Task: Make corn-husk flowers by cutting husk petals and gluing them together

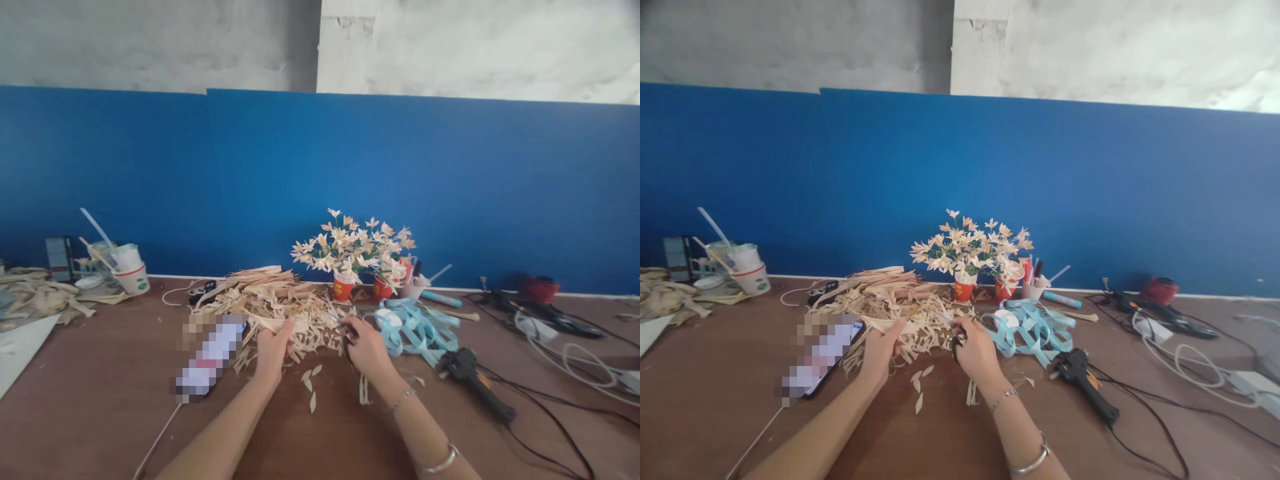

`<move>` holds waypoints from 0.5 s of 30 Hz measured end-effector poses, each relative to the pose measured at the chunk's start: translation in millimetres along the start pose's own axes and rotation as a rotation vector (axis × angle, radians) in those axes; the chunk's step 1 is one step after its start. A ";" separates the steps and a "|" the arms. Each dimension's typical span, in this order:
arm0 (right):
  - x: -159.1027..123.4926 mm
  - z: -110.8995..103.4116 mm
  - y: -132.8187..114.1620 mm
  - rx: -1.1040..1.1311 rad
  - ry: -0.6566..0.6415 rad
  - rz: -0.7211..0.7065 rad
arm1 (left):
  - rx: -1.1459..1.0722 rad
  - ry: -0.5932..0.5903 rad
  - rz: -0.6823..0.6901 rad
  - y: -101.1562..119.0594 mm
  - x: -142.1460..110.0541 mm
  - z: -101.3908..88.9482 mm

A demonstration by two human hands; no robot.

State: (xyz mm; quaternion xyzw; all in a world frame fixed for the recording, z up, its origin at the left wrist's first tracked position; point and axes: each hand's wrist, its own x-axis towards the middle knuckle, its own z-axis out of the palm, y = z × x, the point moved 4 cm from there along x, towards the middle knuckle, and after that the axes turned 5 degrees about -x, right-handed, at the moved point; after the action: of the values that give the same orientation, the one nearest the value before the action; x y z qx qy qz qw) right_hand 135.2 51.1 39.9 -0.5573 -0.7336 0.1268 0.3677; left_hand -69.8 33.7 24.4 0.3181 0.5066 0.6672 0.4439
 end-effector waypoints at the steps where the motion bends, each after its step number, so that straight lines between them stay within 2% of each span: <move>1: -0.6 -2.0 -3.0 0.004 0.009 -0.006 | 0.003 0.000 0.002 -1.0 0.2 0.0; 7: -10.3 -0.1 -28.6 0.208 -0.147 -0.009 | -0.084 0.014 -0.010 -3.6 -1.1 1.6; 15: -28.3 28.0 -44.3 0.611 -0.572 0.238 | -0.256 0.089 0.028 5.0 -10.6 2.9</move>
State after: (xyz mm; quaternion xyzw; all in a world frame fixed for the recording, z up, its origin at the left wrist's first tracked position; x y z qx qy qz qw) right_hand 87.1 16.2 35.5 -0.4462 -0.6653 0.5289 0.2803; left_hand -64.3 24.7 30.3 0.2361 0.4320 0.7460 0.4484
